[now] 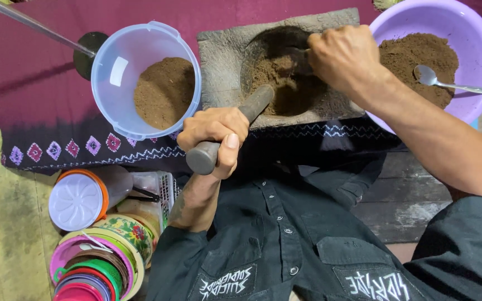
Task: Grinding a brown powder in a stone mortar using a wooden pestle and a spoon to transfer material.
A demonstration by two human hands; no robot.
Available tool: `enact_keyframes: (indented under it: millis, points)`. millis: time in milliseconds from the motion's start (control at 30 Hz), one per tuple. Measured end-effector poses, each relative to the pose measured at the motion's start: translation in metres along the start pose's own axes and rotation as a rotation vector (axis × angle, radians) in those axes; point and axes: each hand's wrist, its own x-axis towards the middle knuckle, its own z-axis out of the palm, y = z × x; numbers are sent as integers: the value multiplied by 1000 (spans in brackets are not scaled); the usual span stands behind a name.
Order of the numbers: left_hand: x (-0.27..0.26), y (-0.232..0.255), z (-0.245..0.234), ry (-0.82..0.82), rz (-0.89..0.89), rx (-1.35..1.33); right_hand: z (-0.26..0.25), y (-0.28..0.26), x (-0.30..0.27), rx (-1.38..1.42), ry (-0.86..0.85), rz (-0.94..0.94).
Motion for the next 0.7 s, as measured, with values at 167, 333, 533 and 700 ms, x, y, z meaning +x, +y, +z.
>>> enact_keyframes:
  millis: [167, 333, 533, 700]
  points:
    - [2, -2, 2, 8, 28, -6, 29, -5, 28, -207, 271, -467]
    - [7, 6, -3, 33, 2, -18, 14, 31, 1, -566, 318, -420]
    - [8, -8, -14, 11, 93, -115, 4, -6, -27, -402, 113, -276]
    - [7, -15, -22, -38, 166, -205, 1, -40, -10, 4, 72, -311]
